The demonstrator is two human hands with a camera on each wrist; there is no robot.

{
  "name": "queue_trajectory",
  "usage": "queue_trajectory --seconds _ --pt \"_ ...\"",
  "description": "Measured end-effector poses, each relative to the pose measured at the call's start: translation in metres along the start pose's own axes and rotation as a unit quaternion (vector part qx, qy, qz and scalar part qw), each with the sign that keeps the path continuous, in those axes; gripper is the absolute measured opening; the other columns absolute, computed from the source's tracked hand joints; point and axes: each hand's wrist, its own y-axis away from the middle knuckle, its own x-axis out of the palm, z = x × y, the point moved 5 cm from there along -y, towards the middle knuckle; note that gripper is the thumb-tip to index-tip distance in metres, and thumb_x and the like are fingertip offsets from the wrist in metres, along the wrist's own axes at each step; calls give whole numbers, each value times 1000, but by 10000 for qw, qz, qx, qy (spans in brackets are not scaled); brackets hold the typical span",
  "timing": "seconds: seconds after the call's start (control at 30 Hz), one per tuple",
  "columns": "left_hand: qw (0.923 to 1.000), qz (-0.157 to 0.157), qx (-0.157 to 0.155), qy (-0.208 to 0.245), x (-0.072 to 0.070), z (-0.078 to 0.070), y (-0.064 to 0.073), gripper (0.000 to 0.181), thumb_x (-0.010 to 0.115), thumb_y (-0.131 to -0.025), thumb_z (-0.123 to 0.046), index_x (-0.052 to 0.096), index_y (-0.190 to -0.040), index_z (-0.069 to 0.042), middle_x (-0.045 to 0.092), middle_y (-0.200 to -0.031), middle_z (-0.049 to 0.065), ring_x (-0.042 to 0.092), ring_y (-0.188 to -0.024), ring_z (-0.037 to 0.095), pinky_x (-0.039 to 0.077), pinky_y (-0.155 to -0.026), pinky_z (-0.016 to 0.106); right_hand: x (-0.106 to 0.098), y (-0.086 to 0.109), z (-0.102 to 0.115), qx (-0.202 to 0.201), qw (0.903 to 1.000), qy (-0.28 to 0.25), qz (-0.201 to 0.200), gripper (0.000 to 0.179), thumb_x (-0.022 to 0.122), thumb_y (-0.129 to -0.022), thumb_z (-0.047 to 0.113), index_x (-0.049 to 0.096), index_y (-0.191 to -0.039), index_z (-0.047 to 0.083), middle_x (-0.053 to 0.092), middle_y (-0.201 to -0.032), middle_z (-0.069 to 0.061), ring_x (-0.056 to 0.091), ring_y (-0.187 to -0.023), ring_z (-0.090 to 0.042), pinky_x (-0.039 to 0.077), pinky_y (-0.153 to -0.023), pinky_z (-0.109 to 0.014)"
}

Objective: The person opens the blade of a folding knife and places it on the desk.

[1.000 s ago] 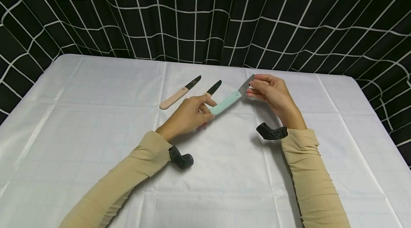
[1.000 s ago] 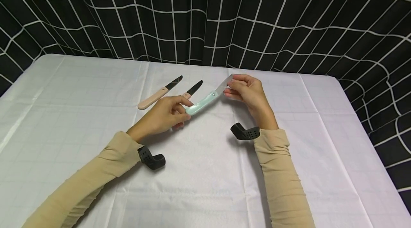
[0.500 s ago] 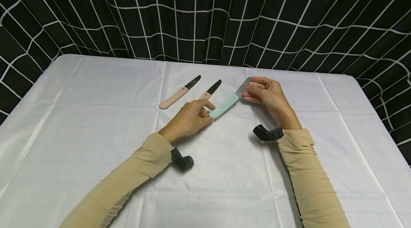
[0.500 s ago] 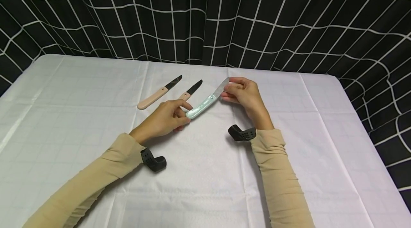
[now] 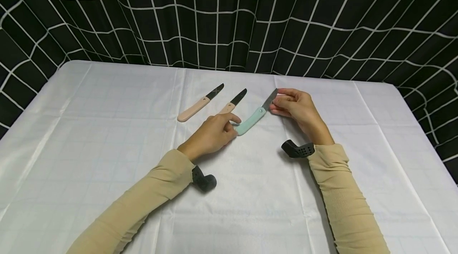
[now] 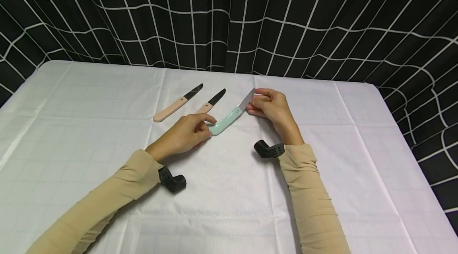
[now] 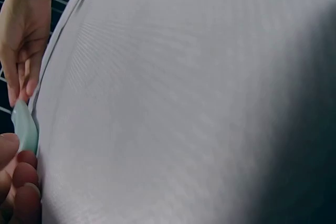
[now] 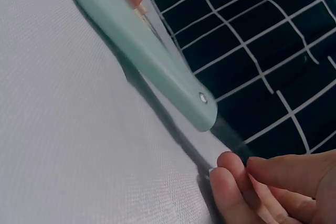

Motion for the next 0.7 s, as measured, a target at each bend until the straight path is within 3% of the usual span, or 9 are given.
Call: queue_trajectory --seconds 0.37,0.7 --pt "9998 71 -6 -189 0 -3 2 33 62 -94 -10 64 -126 -4 67 -88 3 55 -73 11 43 -68 20 1 -1 -2 7 9989 445 147 60 53 -97 -5 27 -151 -10 59 -105 -1 70 -80 -4 57 -80 -20" --pt "9997 141 19 -222 1 -4 2 34 63 -93 -11 64 -126 -4 68 -89 4 57 -75 11 44 -70 21 4 2 2 -13 9976 642 258 60 54 -99 2 26 -151 -10 61 -106 -3 71 -82 -6 57 -84 -21"
